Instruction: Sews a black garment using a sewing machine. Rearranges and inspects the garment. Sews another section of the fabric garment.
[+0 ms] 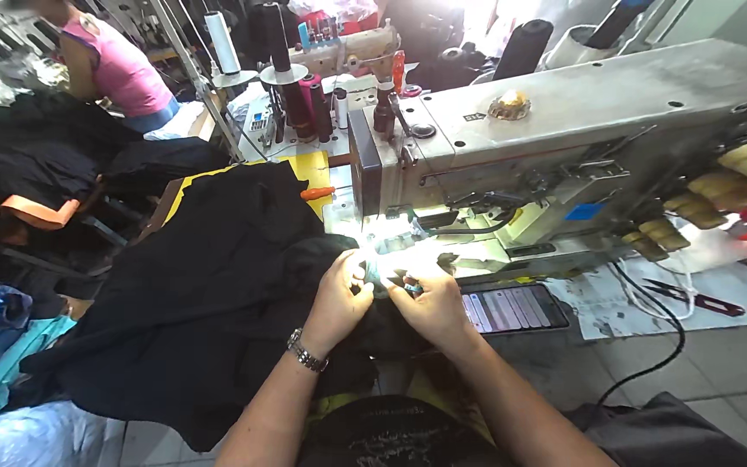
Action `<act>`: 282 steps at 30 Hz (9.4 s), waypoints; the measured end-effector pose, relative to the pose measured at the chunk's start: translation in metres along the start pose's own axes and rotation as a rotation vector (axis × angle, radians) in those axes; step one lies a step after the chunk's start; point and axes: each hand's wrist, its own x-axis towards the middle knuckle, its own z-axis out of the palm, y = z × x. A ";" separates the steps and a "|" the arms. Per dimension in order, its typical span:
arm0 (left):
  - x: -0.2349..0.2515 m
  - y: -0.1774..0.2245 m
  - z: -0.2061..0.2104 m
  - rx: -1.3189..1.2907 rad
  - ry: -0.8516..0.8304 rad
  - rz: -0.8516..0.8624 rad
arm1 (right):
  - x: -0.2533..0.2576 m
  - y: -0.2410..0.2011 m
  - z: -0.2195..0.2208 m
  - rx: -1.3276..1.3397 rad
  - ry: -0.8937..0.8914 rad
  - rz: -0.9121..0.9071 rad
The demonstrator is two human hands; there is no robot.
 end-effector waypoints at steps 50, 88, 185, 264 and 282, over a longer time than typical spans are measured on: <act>0.003 0.004 0.001 -0.031 -0.002 -0.086 | -0.001 0.006 -0.004 -0.156 -0.107 -0.120; 0.003 0.000 0.000 -0.091 -0.001 -0.081 | -0.012 0.013 0.009 -0.314 0.089 -0.299; -0.022 0.013 0.009 -0.115 0.061 -0.024 | -0.003 -0.010 0.010 -0.130 -0.008 -0.108; 0.023 0.002 -0.029 -0.179 -0.005 -0.142 | -0.009 -0.014 0.008 -0.153 -0.053 0.049; 0.017 0.000 -0.025 -0.224 0.017 -0.093 | -0.007 -0.015 0.014 -0.148 -0.015 0.102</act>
